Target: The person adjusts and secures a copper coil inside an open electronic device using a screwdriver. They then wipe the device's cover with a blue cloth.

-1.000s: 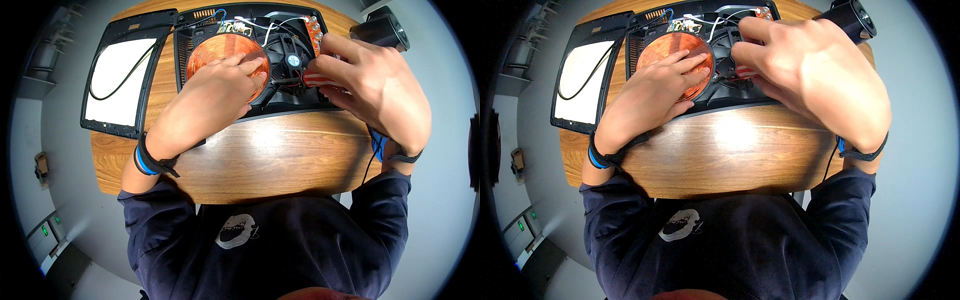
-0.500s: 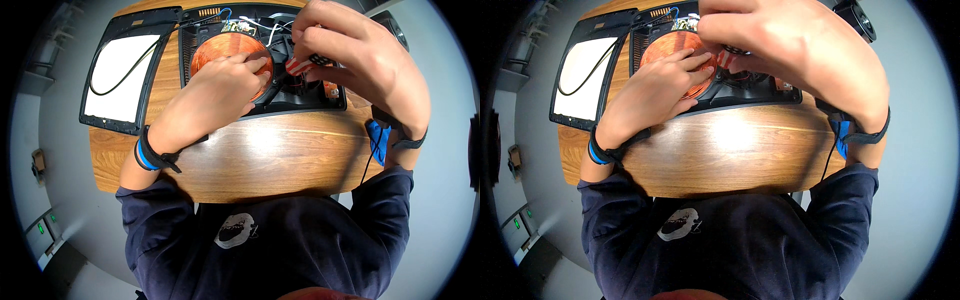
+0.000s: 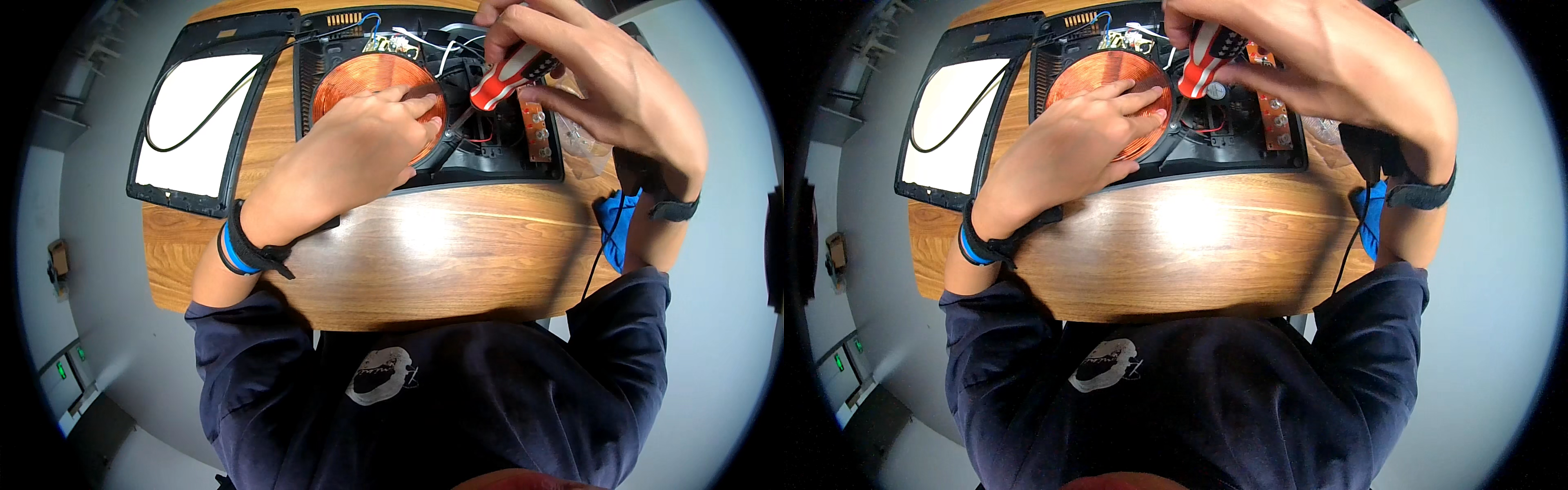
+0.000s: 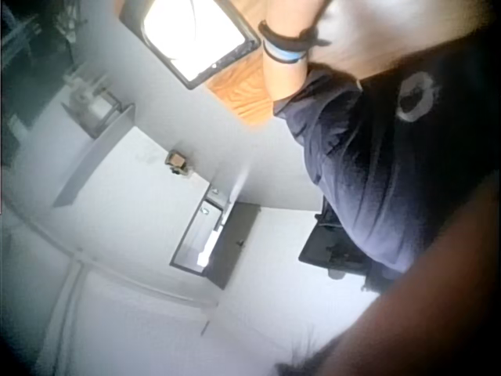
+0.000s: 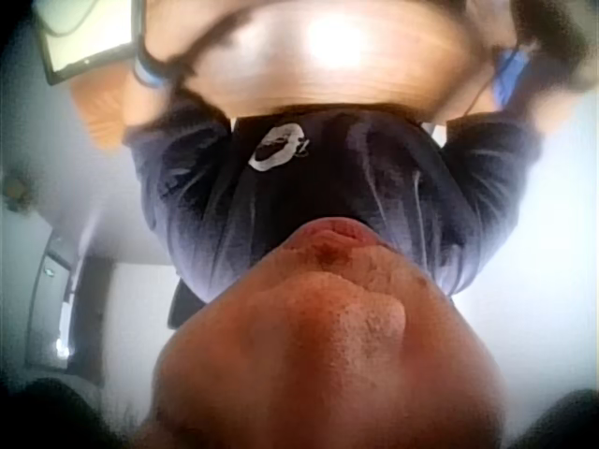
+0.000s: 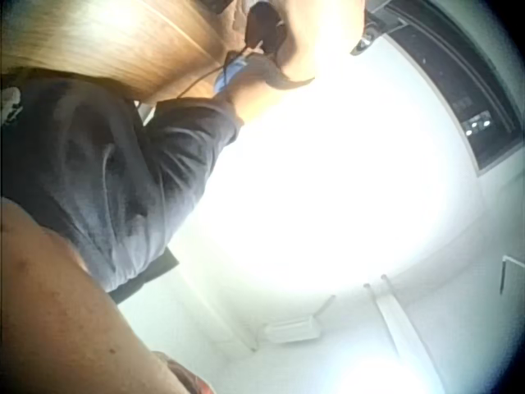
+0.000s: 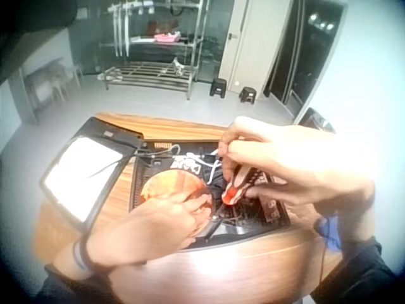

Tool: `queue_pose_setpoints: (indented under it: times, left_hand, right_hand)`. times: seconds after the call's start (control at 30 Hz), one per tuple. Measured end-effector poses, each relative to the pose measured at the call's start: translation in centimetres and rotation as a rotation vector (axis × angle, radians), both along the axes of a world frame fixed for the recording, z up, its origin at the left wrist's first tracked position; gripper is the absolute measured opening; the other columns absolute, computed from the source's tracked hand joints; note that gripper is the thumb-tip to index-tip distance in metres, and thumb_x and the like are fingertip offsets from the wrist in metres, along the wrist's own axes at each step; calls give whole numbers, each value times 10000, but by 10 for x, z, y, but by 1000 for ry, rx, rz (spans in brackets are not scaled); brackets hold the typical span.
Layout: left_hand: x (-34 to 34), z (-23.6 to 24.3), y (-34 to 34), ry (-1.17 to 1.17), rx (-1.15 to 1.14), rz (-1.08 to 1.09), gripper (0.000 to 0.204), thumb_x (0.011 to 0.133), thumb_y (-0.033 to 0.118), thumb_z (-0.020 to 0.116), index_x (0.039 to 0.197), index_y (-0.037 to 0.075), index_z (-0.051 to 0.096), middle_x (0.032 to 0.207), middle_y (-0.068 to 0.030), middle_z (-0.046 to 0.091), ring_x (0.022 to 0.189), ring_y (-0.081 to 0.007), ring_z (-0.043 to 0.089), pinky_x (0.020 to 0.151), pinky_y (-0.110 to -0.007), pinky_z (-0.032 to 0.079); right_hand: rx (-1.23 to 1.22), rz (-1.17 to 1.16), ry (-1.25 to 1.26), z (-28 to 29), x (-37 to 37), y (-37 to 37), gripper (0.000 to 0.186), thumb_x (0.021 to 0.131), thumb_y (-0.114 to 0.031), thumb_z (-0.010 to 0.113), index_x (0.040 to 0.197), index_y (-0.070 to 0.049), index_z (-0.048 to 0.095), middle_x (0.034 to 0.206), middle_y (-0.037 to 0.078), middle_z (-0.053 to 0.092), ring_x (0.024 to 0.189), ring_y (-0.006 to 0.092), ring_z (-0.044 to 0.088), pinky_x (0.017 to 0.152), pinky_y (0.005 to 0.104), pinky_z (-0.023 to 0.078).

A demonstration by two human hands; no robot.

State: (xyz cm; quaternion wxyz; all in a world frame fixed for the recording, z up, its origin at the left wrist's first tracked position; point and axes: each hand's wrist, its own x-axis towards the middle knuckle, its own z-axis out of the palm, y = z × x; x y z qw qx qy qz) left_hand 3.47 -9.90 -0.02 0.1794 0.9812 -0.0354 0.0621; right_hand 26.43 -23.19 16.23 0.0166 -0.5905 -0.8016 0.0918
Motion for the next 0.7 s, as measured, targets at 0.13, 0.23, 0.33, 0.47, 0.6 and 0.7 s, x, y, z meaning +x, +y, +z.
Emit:
queue_pose_setpoints:
  times: [0.13, 0.23, 0.33, 0.47, 0.6, 0.7]
  left_hand:
    - [0, -2, 0, 7, 2, 3, 590, 946, 181, 892, 1502, 40, 753, 1671, -140, 653, 1520, -352, 626, 1238, -456, 541]
    - [0, -7, 0, -130, 42, -16, 520, 919, 159, 898, 1404, 16, 777, 1578, -165, 708, 1404, -336, 685, 1133, -428, 595]
    - [0, -10, 1, -187, 68, -27, 490, 906, 149, 901, 1360, 2, 787, 1529, -178, 737, 1351, -332, 713, 1087, -416, 620]
    - [0, -11, 2, -175, 72, -34, 494, 910, 149, 898, 1367, -1, 783, 1523, -182, 739, 1366, -344, 709, 1102, -422, 615]
    - [1, -8, 1, -127, 49, -26, 522, 923, 155, 894, 1410, 9, 771, 1565, -174, 713, 1413, -351, 684, 1152, -439, 586]
    - [0, -5, 0, -22, 31, -5, 579, 952, 177, 892, 1493, 29, 750, 1667, -158, 651, 1512, -355, 629, 1240, -464, 535]
  right_hand:
    - [-119, 46, 32, 8, 6, 12, 380, 971, -207, 895, 1255, -50, 697, 1204, 132, 708, 1029, 314, 772, 856, 408, 640]
    - [-417, 10, -59, 32, -6, 18, 406, 1048, -370, 831, 1235, -38, 692, 1194, 152, 707, 1024, 295, 771, 817, 372, 619]
    - [-59, -315, -163, 15, -29, 0, 553, 1108, -551, 744, 1261, -22, 692, 1174, 168, 703, 999, 272, 760, 800, 362, 606]
    - [-13, 76, 151, -7, 0, 4, 468, 1109, -436, 762, 1290, -8, 704, 1188, 129, 704, 1111, 283, 733, 897, 385, 616]
    - [11, 197, 268, -19, 24, 9, 465, 1102, -444, 770, 1252, -4, 743, 1166, 141, 732, 1066, 297, 761, 877, 389, 631]
    - [40, -106, -28, -17, 16, -3, 530, 1095, -504, 769, 1266, -4, 726, 1097, 169, 765, 936, 310, 798, 791, 419, 645]
